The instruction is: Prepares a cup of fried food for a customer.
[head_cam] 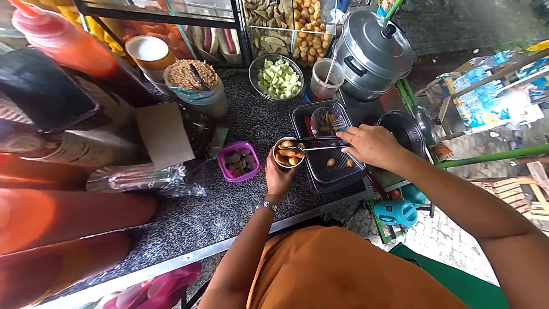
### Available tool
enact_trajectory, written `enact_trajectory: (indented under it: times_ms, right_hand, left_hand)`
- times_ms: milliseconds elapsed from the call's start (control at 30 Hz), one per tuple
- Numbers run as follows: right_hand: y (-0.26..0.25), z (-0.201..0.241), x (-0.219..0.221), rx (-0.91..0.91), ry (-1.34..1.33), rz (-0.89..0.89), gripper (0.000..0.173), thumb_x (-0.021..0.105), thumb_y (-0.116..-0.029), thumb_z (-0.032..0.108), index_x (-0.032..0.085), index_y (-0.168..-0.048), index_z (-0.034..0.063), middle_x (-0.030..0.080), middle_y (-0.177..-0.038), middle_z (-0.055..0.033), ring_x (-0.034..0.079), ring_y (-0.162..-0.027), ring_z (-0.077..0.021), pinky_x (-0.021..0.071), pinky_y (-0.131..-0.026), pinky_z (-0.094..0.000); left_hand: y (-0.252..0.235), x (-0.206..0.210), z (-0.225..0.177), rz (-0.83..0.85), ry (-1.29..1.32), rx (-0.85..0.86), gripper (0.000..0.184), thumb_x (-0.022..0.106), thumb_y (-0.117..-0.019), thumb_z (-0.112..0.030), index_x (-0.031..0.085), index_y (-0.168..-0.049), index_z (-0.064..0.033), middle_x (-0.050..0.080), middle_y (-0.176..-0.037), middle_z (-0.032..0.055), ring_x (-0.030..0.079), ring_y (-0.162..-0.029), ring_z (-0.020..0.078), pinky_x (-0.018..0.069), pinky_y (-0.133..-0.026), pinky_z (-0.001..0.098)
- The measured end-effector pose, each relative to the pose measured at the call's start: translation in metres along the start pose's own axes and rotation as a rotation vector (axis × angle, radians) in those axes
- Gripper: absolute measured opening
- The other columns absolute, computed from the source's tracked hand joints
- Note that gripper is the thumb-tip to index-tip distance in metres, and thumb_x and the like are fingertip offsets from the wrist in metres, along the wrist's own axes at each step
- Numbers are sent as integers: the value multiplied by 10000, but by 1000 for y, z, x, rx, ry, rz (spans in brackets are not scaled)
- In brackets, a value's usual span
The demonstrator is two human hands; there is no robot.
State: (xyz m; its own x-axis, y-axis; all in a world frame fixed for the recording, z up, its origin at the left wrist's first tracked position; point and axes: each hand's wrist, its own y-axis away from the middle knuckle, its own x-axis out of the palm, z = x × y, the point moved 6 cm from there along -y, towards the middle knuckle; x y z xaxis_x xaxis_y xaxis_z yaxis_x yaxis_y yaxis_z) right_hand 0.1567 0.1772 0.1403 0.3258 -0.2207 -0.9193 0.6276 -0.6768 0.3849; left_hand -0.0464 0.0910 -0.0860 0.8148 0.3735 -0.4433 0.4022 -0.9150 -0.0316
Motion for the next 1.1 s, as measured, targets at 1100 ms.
enact_trajectory:
  times_ms: [1100]
  right_hand:
    - [-11,44,-76,-163,258,-27,300,612,-1034,162,665,-1302,40,687,-1150,-205,648,-1053,-443,520,-801,-558]
  left_hand:
    - [-6,-10,-1,151,-11,78,1064,935,-728,-221,313,-1568,-22,492,-1499,240,524,-1355,386,420,-1120,576]
